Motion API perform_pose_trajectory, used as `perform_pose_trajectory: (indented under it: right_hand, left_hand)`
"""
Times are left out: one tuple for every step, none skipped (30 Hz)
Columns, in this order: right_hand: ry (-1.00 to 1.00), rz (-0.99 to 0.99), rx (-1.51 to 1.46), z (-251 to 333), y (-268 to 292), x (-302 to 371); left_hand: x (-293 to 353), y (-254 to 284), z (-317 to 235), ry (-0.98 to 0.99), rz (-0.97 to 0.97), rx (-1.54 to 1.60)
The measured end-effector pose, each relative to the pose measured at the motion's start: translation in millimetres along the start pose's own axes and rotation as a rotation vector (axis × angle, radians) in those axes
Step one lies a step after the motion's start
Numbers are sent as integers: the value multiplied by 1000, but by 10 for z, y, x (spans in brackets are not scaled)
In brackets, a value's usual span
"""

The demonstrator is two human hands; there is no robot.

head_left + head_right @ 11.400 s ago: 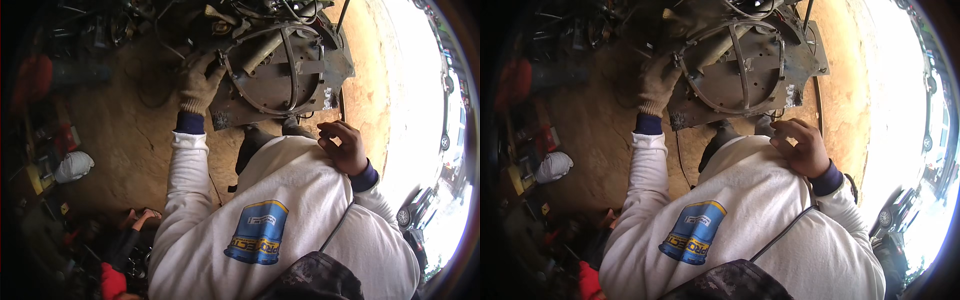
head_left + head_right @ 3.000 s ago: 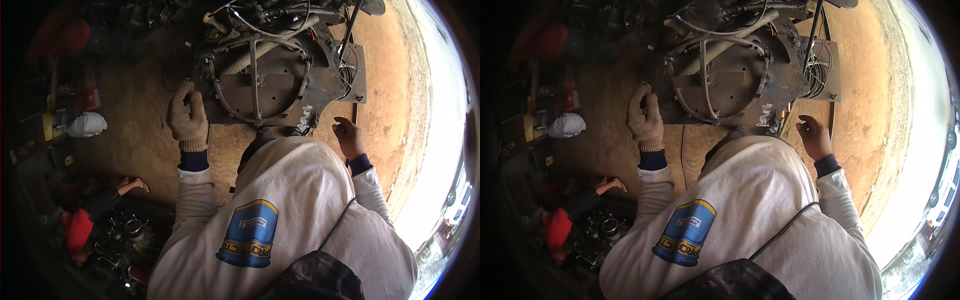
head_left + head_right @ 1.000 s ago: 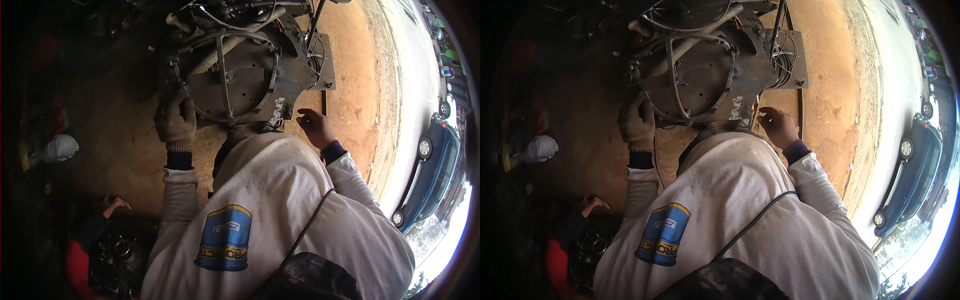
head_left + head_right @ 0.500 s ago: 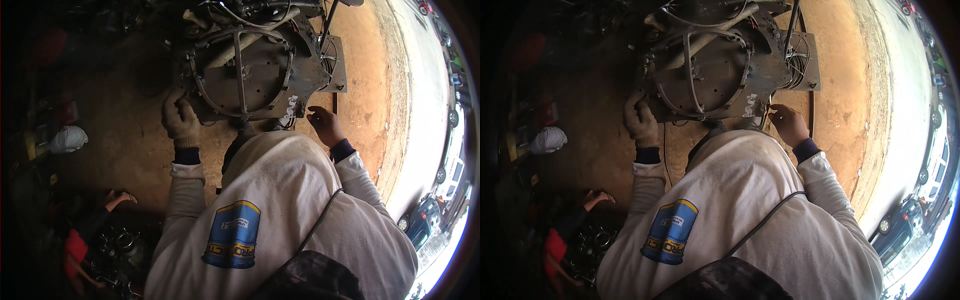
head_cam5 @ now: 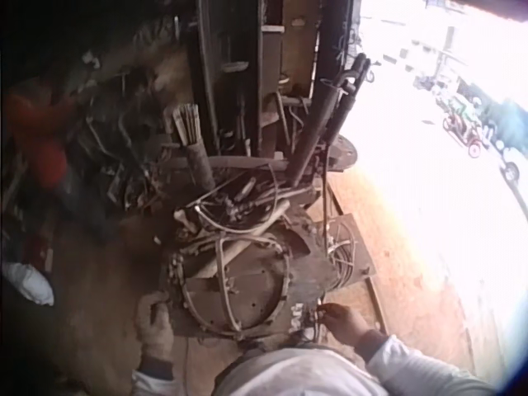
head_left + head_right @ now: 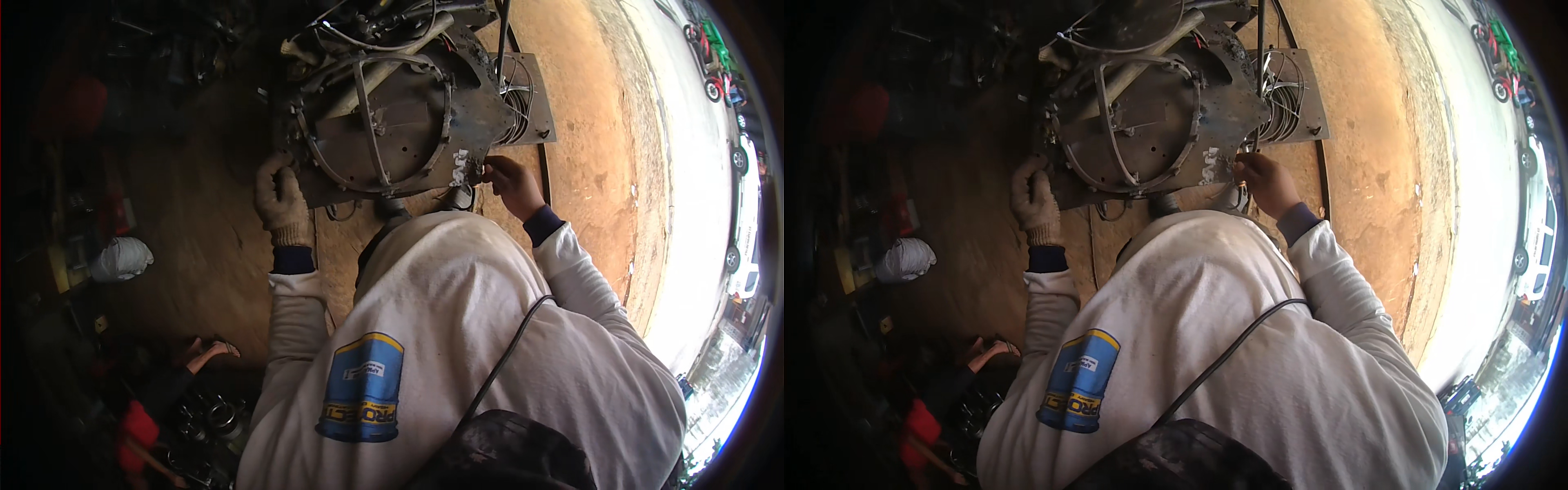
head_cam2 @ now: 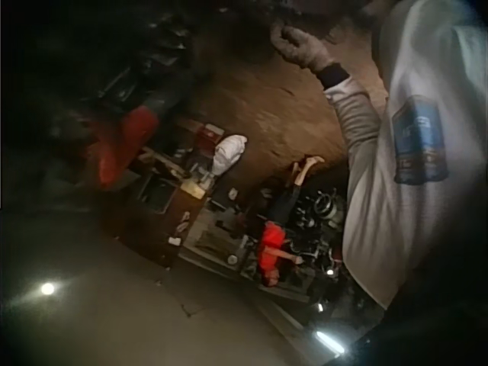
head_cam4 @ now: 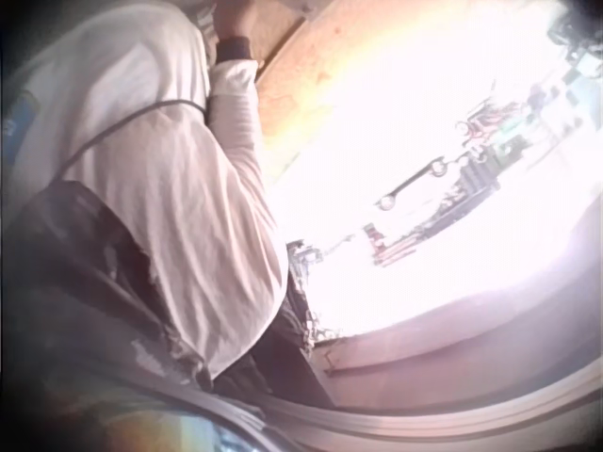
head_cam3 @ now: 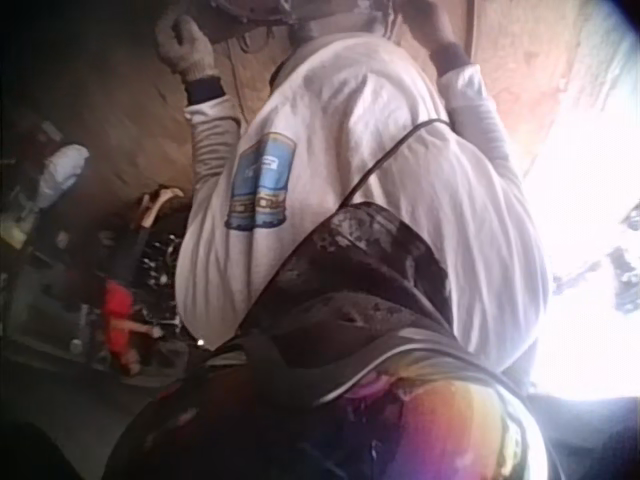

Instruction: The person welds a circular metal component using a welding torch, creating bright sparks and molten metal. They repeatedly position the torch, weld, and then use a hammer to chip away slag from the welds. The person also uses a wire brush to clean the welded area.

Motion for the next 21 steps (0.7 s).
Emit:
perform_pose_trajectory:
  right_hand:
    - [-31,3,-99,7,-12,8]
    - [-62,7,-197,24,-24,18]
    - [-91,12,-298,50,-52,22]
    - [-77,-4,-284,58,-65,21]
    - [-64,-20,-270,60,-72,18]
    - [-52,-34,-257,73,-95,20]
    - [-42,-44,-228,95,-113,27]
    - [-32,-53,-199,128,-122,39]
    - [-21,-65,-167,151,-116,44]
    - [-25,-55,-162,117,-124,27]
    - [-30,-56,-168,100,-139,16]
    - [-37,-59,-171,81,-141,16]
    - [-45,-62,-174,56,-148,13]
    - [-32,-70,-200,4,-172,-2]
    - [-19,-82,-221,-41,-186,-18]
    - [-7,-95,-242,-84,-184,-29]
    - [-12,-97,-263,-131,-186,-40]
    - [-19,-94,-282,-115,-206,-42]
    - [-26,-93,-302,-122,-215,-44]
    - [60,-144,-241,-191,-227,-67]
    - [62,-146,-233,-172,-229,-66]
  left_hand:
    - [0,13,32,12,17,18]
    - [-1,24,57,24,34,35]
    - [-6,33,58,17,42,9]
    - [-4,33,57,9,50,-18]
    - [-6,33,50,2,57,-44]
    - [-9,35,28,-7,79,-80]
    - [-13,31,5,-15,100,-117]
    - [-17,35,-16,-23,121,-154]
    - [-16,37,-20,-26,118,-151]
    - [-13,42,-9,-29,115,-148]
    - [-18,51,2,-32,112,-145]
    - [-18,47,20,-20,111,-121]
    - [-21,41,38,-8,111,-96]
    - [-29,36,52,4,112,-71]
    - [-33,24,61,-25,120,-95]
    - [-37,30,65,-55,128,-118]
    - [-41,29,63,-84,137,-141]
    - [-29,37,44,-74,132,-153]
    - [-17,42,10,-63,129,-165]
    - [-16,31,-6,-53,126,-177]
    - [-25,42,10,-62,120,-156]
Point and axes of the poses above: each hand's wrist, its own x-axis away from the middle knuckle, its own y-axis out of the back of the hand, z = x × y, the point moved 3 cm from there along -x, towards the middle knuckle, and after that the axes turned 2 degrees about y, right-handed, at the moved point
